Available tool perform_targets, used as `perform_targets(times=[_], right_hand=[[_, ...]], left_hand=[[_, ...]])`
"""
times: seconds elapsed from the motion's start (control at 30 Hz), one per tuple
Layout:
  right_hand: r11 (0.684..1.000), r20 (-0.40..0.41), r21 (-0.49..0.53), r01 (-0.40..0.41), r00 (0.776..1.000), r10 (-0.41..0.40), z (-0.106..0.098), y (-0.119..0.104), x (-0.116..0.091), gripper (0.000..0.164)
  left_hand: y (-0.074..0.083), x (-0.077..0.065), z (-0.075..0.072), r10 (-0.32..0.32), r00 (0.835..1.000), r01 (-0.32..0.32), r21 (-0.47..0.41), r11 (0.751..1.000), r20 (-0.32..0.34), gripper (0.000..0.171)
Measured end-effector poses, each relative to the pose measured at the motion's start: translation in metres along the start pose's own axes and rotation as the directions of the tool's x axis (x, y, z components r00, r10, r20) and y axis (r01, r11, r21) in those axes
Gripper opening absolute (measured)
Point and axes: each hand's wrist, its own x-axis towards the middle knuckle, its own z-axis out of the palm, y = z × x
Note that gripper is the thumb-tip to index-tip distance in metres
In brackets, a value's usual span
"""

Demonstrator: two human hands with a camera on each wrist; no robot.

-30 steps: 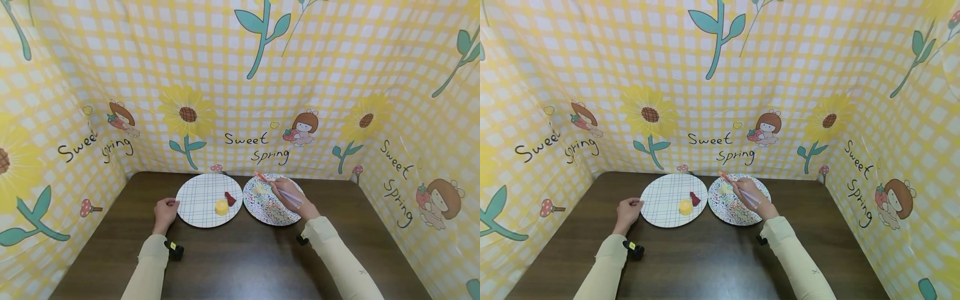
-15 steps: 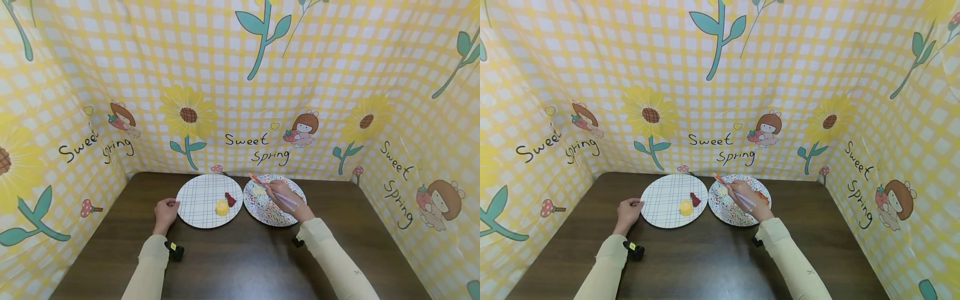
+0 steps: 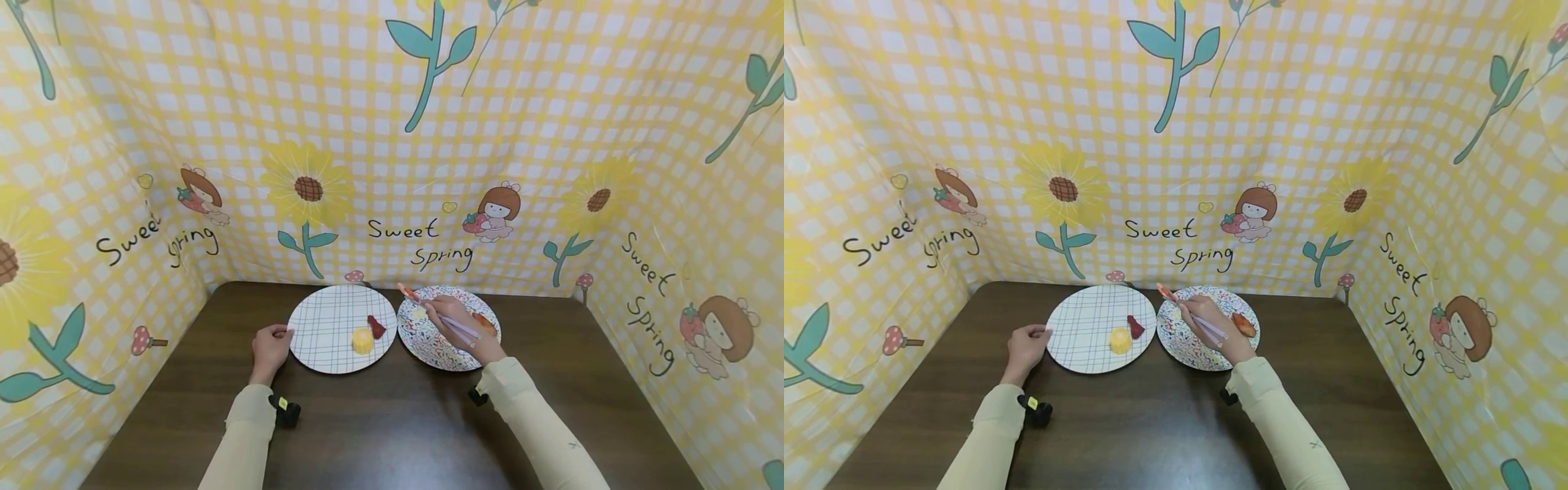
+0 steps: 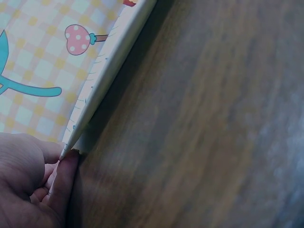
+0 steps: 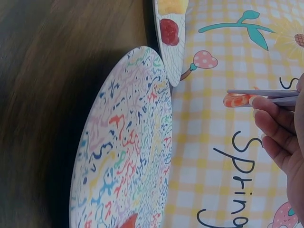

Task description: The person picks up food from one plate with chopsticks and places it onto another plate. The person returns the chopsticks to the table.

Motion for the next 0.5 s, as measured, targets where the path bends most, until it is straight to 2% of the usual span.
perform_targets(times=[0.17, 0.5], right_hand=[[0.999, -0.016, 0.041, -0.005, 1.000, 0.005, 0.003, -0.006, 0.004, 0.019], [0.999, -0.003, 0.034, -0.005, 1.000, 0.005, 0.015, -0.012, 0.006, 0.021]], left_hand=[[0.001, -0.001, -0.001, 0.002, 1.000, -0.002, -0.006, 1.000, 0.004, 0.030], [0.000, -0.001, 0.000, 0.005, 1.000, -0.005, -0.004, 1.000, -0.005, 0.029]])
